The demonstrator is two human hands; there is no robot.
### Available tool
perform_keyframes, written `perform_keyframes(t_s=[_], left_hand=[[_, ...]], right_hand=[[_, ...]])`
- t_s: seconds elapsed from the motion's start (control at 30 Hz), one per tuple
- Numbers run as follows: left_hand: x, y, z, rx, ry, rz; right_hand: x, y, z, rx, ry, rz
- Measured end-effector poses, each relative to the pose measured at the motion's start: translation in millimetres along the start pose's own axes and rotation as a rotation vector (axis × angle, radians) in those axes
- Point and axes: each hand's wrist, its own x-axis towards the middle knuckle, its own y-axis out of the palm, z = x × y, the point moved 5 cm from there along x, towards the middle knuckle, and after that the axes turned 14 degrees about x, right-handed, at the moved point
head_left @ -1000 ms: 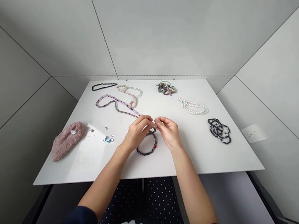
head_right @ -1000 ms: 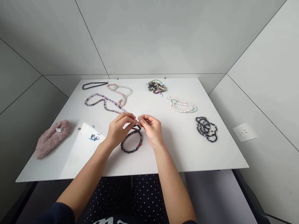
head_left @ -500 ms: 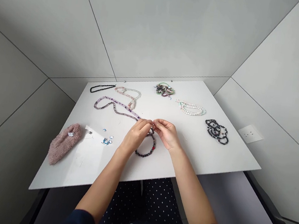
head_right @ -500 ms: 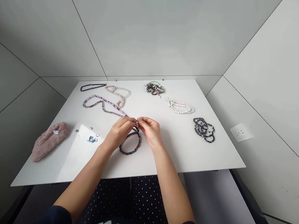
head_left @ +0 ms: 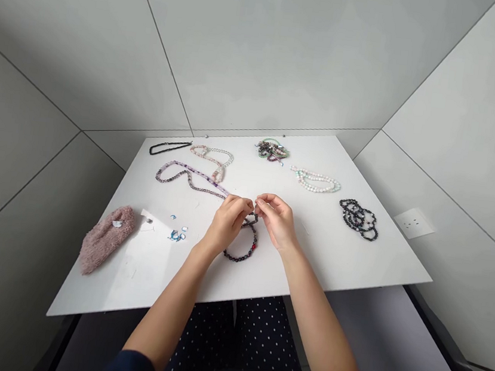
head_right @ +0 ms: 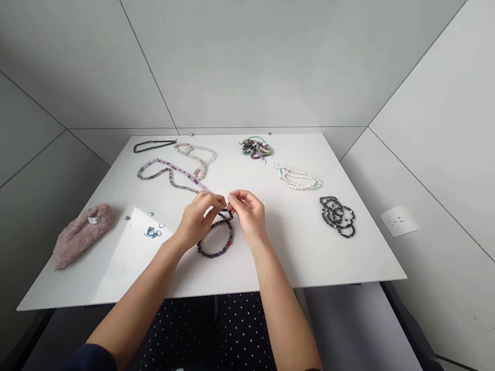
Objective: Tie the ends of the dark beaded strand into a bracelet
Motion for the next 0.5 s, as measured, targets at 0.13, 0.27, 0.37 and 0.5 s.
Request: perform_keyframes(t_s=[0.13,0.27,0.37,0.5], left_hand=[[1.3,1.8,5.2,-0.23,-0.21,0.087],[2.4,6.7,9.8,-0.648,-0.413,0.182],[0.9,10.2,13.7,-0.875,-0.574,0.212],[-1.4,12.2,17.6,-1.01,-0.703,0.194]], right_hand=[[-1.2,1.3,3.7,0.028,-0.018,0.015],[-3.3,3.2,5.2,0.033,-0.015,0.07],[-5.7,6.3,5.2,-0.005,-0.011,0.138],[-8.5,12.3,5.1,-0.106,-0.059,0.222]])
